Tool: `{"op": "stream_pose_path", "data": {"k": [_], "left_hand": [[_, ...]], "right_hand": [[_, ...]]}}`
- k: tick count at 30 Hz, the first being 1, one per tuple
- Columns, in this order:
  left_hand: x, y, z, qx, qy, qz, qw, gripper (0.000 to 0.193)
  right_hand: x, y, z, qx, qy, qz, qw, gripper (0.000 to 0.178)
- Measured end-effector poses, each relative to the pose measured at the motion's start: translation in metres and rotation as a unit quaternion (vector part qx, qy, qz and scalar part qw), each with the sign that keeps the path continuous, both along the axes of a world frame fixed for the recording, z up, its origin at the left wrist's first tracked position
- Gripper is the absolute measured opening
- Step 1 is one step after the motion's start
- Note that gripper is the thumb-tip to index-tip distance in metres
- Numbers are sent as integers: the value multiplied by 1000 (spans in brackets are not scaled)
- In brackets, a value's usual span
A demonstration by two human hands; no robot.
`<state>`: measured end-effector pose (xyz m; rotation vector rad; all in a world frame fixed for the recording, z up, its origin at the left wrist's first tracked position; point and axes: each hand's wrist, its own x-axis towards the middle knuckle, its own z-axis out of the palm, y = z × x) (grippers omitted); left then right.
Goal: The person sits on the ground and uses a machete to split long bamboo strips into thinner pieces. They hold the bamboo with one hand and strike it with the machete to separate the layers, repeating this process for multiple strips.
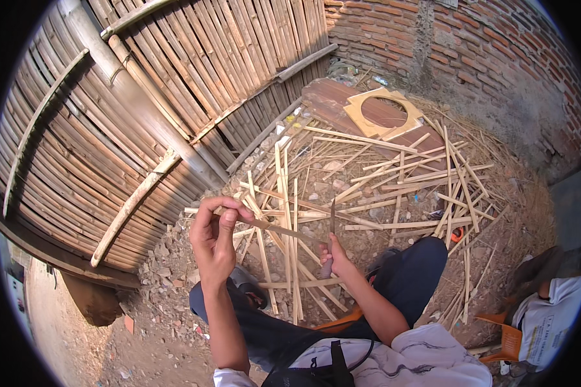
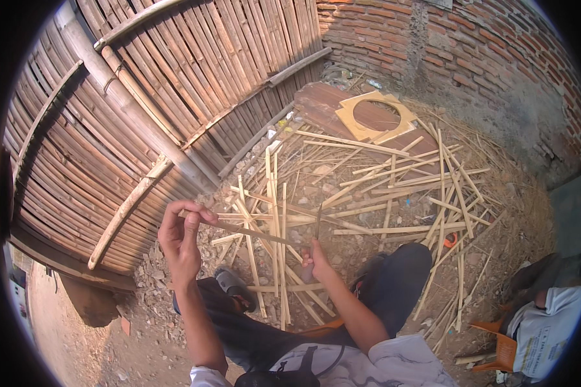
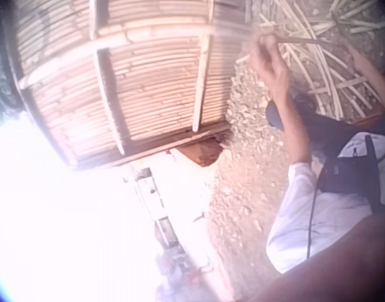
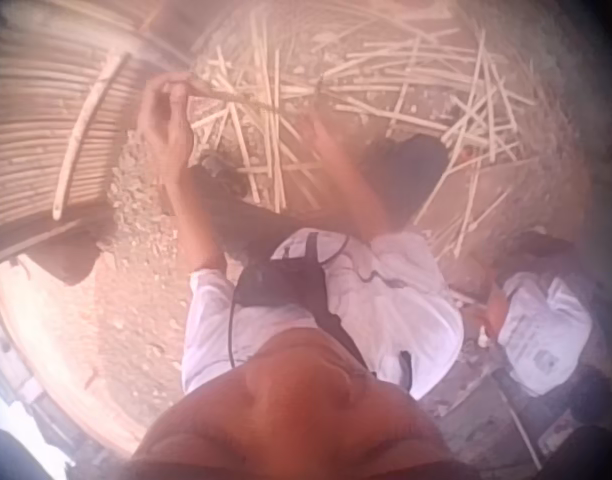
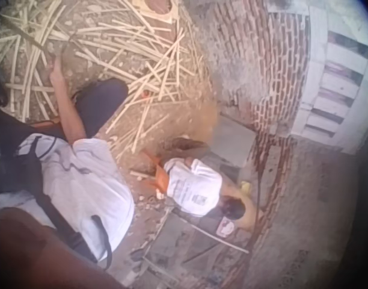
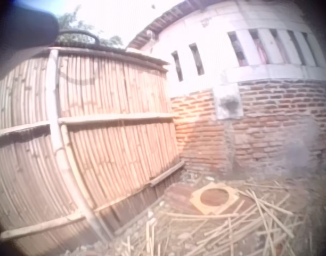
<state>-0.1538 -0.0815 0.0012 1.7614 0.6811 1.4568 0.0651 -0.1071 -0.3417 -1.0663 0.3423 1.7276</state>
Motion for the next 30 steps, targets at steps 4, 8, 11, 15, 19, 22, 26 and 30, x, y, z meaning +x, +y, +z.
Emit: {"op": "stream_pose_path", "data": {"k": [4, 8, 11, 15, 19, 22, 26, 30], "left_hand": [[30, 34, -2, -30, -50, -29, 998, 17], [58, 59, 5, -30, -61, -133, 989, 16], [90, 60, 6, -37, -98, -105, 989, 17], [113, 70, 3, -44, -100, -122, 986, 15], [125, 70, 3, -42, -93, -101, 990, 16], [124, 71, 3, -45, -91, -92, 991, 16], [128, 64, 10, -86, -83, -94, 988, 17], [111, 77, -2, -58, -149, -97, 982, 18]], "right_hand": [[-6, -41, 52, 35, -12, -22, 999, 61], [-5, -75, 92, 158, -16, 20, 987, 51], [-4, -84, 108, 183, -60, 65, 979, 39], [-3, -91, 128, 212, -97, 104, 967, 27], [-2, -89, 171, 279, -61, 52, 957, 21], [-2, -85, 184, 330, -75, 11, 941, 19], [-14, -85, 142, 207, -97, 95, 969, 21], [-6, -93, 120, 165, -88, 173, 967, 20]]}}
